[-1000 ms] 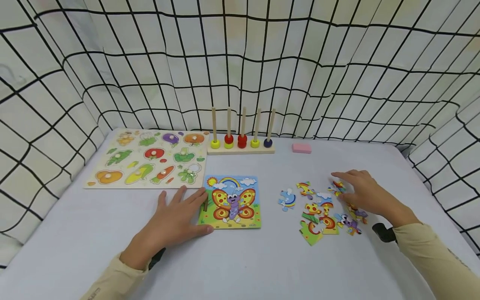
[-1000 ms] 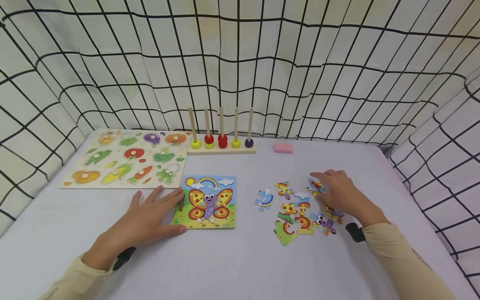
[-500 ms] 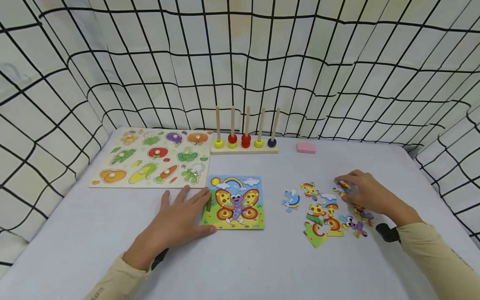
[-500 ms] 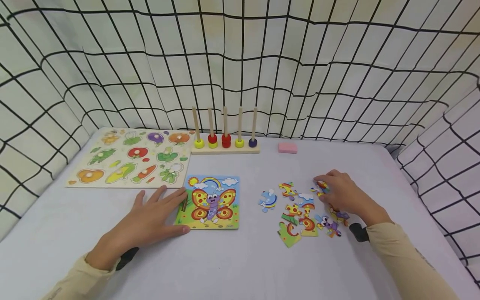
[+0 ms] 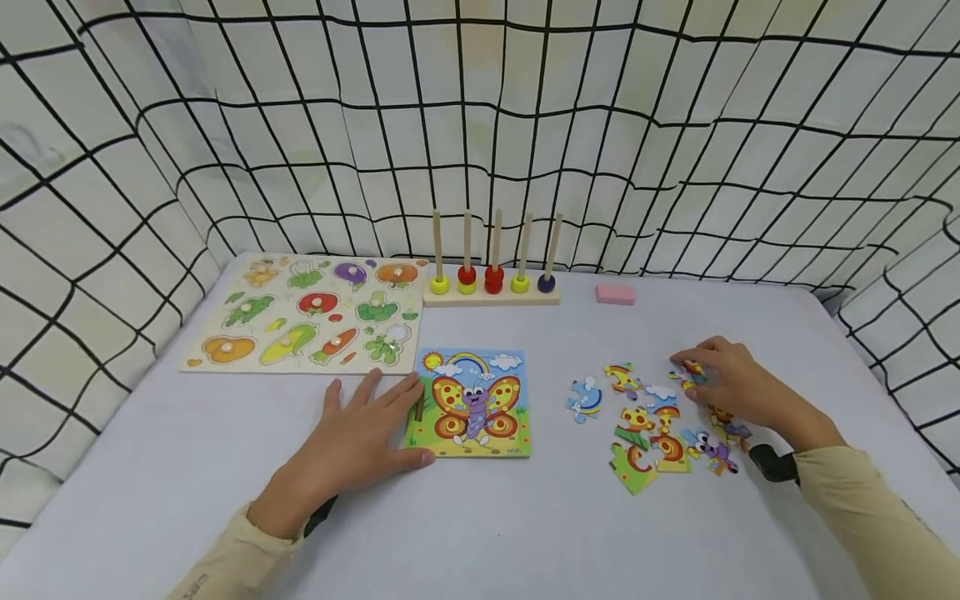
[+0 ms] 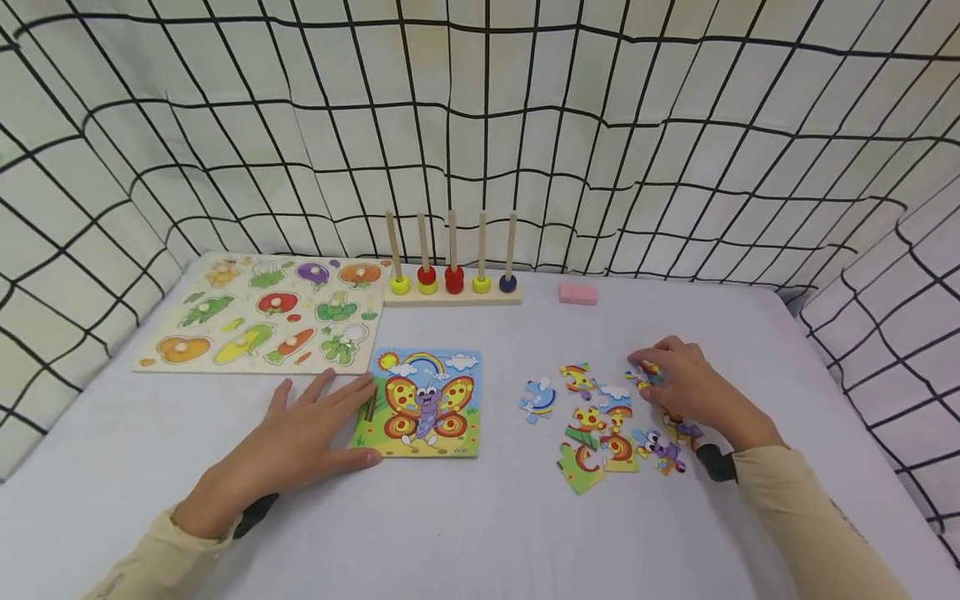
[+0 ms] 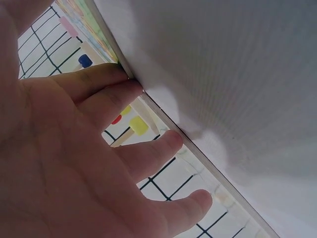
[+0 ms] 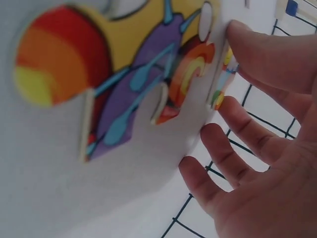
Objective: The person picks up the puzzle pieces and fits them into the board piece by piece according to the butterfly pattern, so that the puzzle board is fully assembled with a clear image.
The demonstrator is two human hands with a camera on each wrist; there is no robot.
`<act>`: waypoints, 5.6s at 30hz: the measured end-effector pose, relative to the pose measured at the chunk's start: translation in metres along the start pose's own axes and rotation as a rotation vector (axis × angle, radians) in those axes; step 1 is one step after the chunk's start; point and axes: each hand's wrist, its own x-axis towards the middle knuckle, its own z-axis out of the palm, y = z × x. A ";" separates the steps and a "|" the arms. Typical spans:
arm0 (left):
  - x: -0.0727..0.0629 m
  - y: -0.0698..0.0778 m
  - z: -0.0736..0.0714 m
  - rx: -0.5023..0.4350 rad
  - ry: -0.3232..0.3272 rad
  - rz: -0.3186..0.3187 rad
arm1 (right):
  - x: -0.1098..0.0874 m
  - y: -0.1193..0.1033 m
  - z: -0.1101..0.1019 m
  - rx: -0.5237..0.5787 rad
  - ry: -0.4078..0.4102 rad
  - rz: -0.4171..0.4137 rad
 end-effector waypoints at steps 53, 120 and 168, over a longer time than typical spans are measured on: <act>-0.004 0.000 0.003 -0.014 0.016 -0.023 | -0.008 0.000 0.005 -0.081 0.117 0.024; -0.009 0.001 0.004 0.017 0.037 0.017 | 0.065 -0.163 0.051 0.429 0.066 -0.225; -0.008 -0.003 -0.001 0.046 0.003 0.015 | 0.124 -0.246 0.090 0.501 -0.030 -0.160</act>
